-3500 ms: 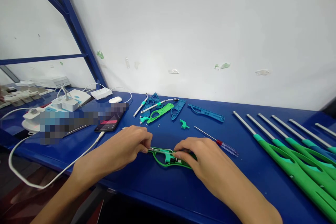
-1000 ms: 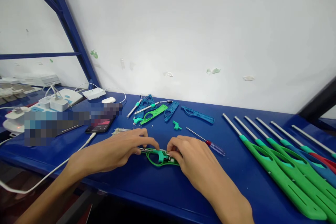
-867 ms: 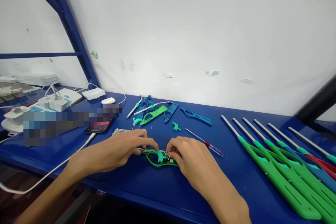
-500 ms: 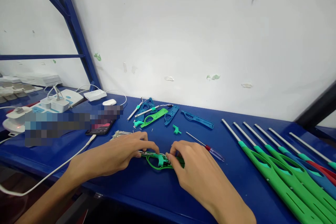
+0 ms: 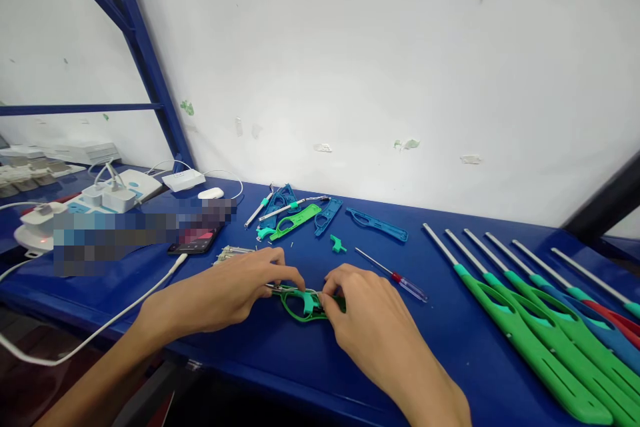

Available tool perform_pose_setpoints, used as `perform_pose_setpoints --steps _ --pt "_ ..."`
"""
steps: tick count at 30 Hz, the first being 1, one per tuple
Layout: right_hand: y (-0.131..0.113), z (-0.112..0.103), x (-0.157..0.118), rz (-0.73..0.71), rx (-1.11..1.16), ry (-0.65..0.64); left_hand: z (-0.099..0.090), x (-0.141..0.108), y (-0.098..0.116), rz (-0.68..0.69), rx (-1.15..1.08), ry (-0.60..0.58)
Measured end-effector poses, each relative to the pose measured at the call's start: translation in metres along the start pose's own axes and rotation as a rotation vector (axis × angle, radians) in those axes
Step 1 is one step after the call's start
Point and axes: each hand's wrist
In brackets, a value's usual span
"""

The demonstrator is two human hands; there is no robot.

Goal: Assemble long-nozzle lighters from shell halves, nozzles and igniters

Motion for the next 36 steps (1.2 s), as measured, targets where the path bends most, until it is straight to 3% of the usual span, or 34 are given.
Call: perform_pose_setpoints --steps 16,36 --pt "0.0006 -0.003 -0.0025 0.007 0.017 -0.011 0.0058 -0.0005 -0.0042 0.085 0.014 0.035" --pt "0.0057 -0.0035 -0.0005 -0.008 0.033 -0.041 0.0046 -0.001 0.0001 0.069 0.055 -0.044"
Point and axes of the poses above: each hand's wrist, its own x-axis towards the middle knuckle, its own z-axis out of the palm, y = z × x, and after that the axes turned 1 degree about y, right-handed
